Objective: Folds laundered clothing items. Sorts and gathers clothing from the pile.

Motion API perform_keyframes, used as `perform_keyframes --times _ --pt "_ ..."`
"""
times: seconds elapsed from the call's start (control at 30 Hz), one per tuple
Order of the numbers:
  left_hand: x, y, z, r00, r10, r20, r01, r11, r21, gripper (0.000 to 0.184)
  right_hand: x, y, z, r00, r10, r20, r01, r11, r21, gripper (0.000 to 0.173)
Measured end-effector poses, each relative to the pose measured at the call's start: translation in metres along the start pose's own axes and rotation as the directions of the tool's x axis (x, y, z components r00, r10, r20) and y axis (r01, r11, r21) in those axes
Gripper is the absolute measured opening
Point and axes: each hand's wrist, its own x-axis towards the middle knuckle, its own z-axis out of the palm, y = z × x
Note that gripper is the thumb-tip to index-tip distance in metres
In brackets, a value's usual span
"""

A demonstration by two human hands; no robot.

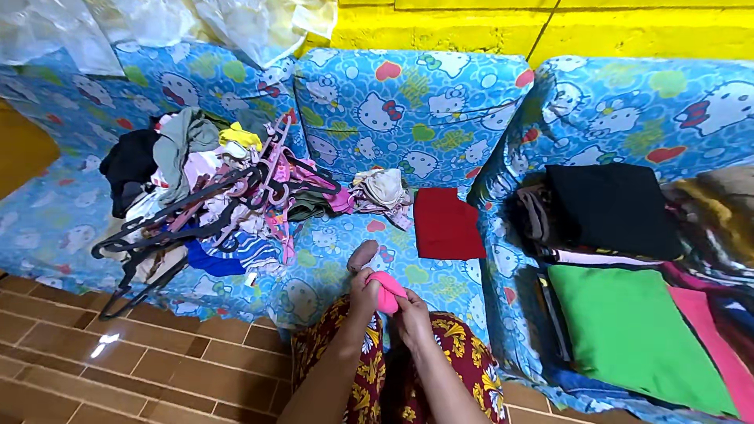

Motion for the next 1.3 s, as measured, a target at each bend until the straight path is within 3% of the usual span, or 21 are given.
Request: perform_keyframes --times 0.1,0.23,0.33,0.43,0.5,0.6,0.67,0.7,0.8,0.87,0.93,1.03,1.07,1.13,1.2,1.23,1.3 --pt "0.001 -0.001 -0.003 0.99 -0.094 0.103 0.116 0.967 -0.226 0.017 0.001 -0.016 -0.01 0.998 0.032 0.053 -0.036 0.997 0.075 0.019" --pt "-0.006 0.007 -0.006 0.955 -0.22 0.199 0.294 0.79 -0.538 0.023 -0.001 -0.024 -0.031 0.938 0.011 0.345 -0.114 0.953 0.281 0.027" --pt "-0.013 0.019 -0.009 0.911 -0.28 0.302 0.409 0.689 -0.599 0.028 0.002 -0.022 -0.036 0.88 -0.04 0.474 -0.188 0.886 0.423 0.012" --pt "-0.011 0.016 -0.01 0.866 -0.31 0.393 0.496 0.638 -0.589 0.035 0.005 -0.022 -0.036 0.879 -0.056 0.474 -0.223 0.829 0.512 0.03" --pt "-0.007 0.018 -0.007 0.852 -0.372 0.369 0.524 0.626 -0.577 0.036 0.005 -0.022 -0.032 0.91 -0.057 0.41 -0.16 0.866 0.475 0.047" --pt "0.001 0.014 -0.001 0.871 -0.409 0.272 0.483 0.608 -0.63 0.037 0.001 -0.014 -0.024 0.953 -0.135 0.27 0.049 0.952 0.302 0.018" --pt "0.003 0.011 -0.001 0.896 -0.382 0.225 0.435 0.655 -0.619 0.037 -0.001 -0.013 -0.021 0.963 -0.082 0.255 0.049 0.99 0.132 0.051" --pt "0.001 0.011 -0.002 0.911 -0.349 0.218 0.409 0.713 -0.569 0.036 -0.003 -0.013 -0.018 0.971 -0.026 0.237 0.007 0.997 0.08 0.054" --pt "-0.008 0.009 -0.007 0.944 -0.115 0.311 0.197 0.949 -0.247 0.021 -0.002 -0.016 -0.01 0.991 0.109 0.082 -0.116 0.99 0.082 0.025" --pt "-0.009 0.002 -0.007 0.898 0.055 0.437 -0.031 0.998 -0.063 0.027 0.003 -0.012 -0.007 0.998 0.012 -0.06 -0.006 0.995 0.104 0.014" --pt "-0.01 0.006 -0.001 0.878 0.044 0.476 -0.106 0.989 0.105 0.041 0.005 -0.014 -0.007 0.971 -0.128 -0.2 0.147 0.986 0.082 0.014" --pt "-0.013 0.008 0.009 0.92 -0.103 0.379 0.049 0.988 0.149 0.043 0.004 -0.016 -0.008 0.845 -0.449 -0.289 0.432 0.893 -0.123 0.007" --pt "-0.014 0.008 0.012 0.923 -0.179 0.34 0.165 0.984 0.071 0.041 0.002 -0.013 -0.011 0.78 -0.582 -0.229 0.534 0.81 -0.242 0.003" --pt "-0.016 0.01 0.017 0.883 -0.348 0.314 0.414 0.893 -0.175 0.04 0.0 -0.002 -0.016 0.58 -0.815 0.008 0.728 0.514 -0.453 0.015" --pt "-0.016 0.009 0.015 0.856 -0.417 0.305 0.514 0.751 -0.414 0.036 0.003 0.008 -0.017 0.368 -0.905 0.215 0.828 0.213 -0.519 0.022" --pt "-0.015 0.008 0.013 0.856 -0.429 0.289 0.517 0.683 -0.516 0.034 0.003 0.012 -0.016 0.302 -0.914 0.272 0.85 0.129 -0.51 0.023" --pt "-0.012 0.003 0.01 0.859 -0.447 0.248 0.479 0.536 -0.695 0.031 0.001 0.019 -0.013 0.266 -0.902 0.34 0.875 0.078 -0.478 0.024"
